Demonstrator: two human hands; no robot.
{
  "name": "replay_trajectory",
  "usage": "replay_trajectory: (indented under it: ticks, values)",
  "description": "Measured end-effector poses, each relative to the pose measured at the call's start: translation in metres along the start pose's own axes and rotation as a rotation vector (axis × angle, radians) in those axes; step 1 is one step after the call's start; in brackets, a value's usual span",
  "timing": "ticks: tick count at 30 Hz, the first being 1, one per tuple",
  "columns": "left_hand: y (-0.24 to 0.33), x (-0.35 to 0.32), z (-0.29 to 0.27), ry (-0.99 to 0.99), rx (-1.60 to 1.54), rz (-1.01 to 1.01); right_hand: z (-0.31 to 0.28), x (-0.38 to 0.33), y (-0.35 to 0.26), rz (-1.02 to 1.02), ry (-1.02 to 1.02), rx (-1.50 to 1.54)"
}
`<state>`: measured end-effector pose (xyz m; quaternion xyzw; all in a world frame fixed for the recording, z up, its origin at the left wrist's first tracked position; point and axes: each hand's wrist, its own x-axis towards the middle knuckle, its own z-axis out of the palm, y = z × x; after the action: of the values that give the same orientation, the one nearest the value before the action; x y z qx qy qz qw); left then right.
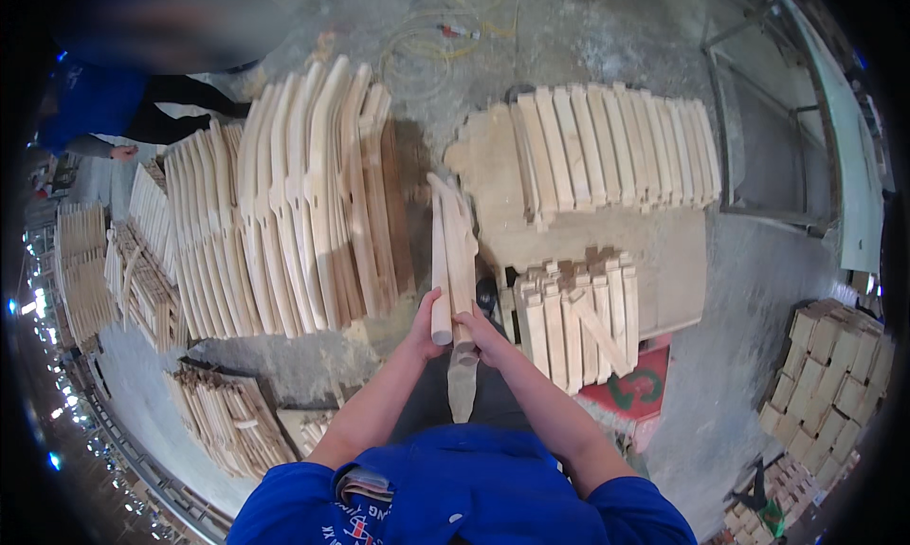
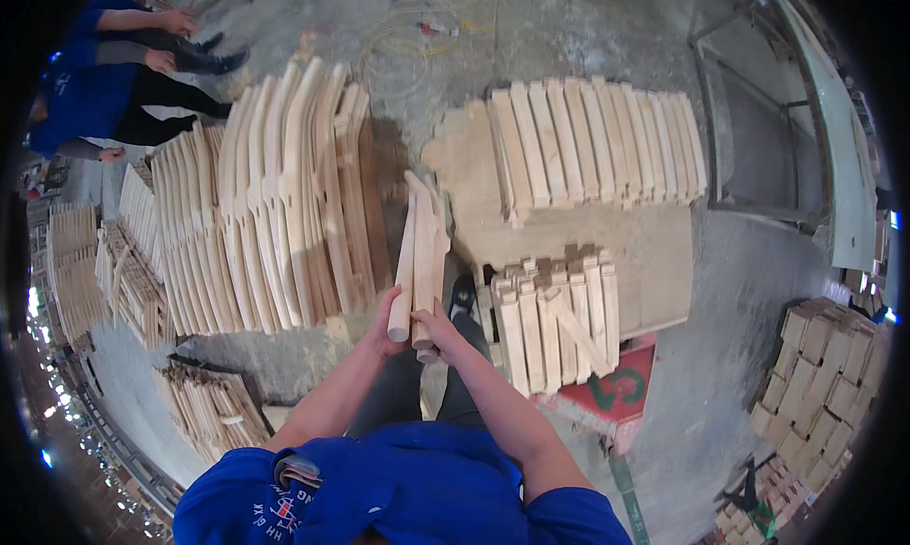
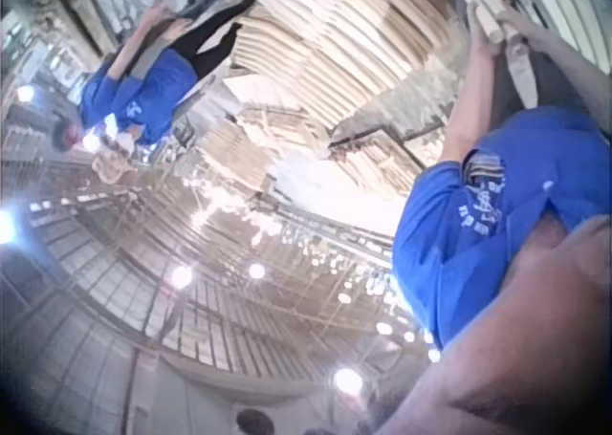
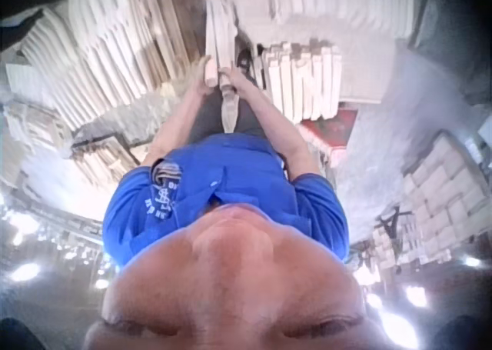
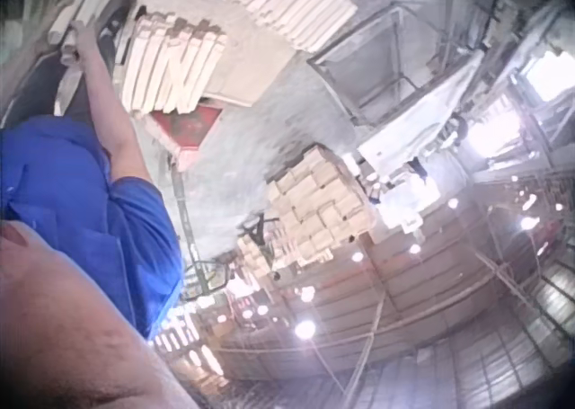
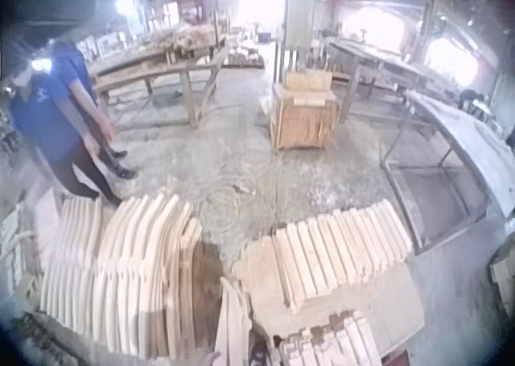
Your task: The person picks up curved wooden pieces from a pile and stacks them on a pallet. They use a red-handled tool to adjust the alignment of the pieces while stacking them in neat rows.
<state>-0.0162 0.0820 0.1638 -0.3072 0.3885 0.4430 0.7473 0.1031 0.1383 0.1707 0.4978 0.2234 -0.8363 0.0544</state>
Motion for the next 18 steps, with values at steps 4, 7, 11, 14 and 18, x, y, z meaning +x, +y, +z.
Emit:
replay_trajectory:
  ticks: [4,7,11,14,18]
  values:
    - [0.030,-0.009,0.055,-0.149,0.051,0.059,0.003,-0.008,-0.061,-0.046,-0.031,0.016]
    - [0.058,-0.009,0.096,-0.094,0.110,0.039,0.001,0.004,-0.099,-0.139,0.043,-0.058]
    - [0.113,-0.019,0.124,-0.153,0.008,0.000,0.023,-0.005,-0.166,-0.119,-0.033,-0.079]
    - [0.137,-0.026,0.163,-0.253,-0.025,-0.182,0.021,-0.010,-0.199,-0.217,0.048,-0.116]
    - [0.190,-0.063,0.192,-0.178,0.195,0.011,0.072,-0.035,-0.266,-0.182,0.030,-0.126]
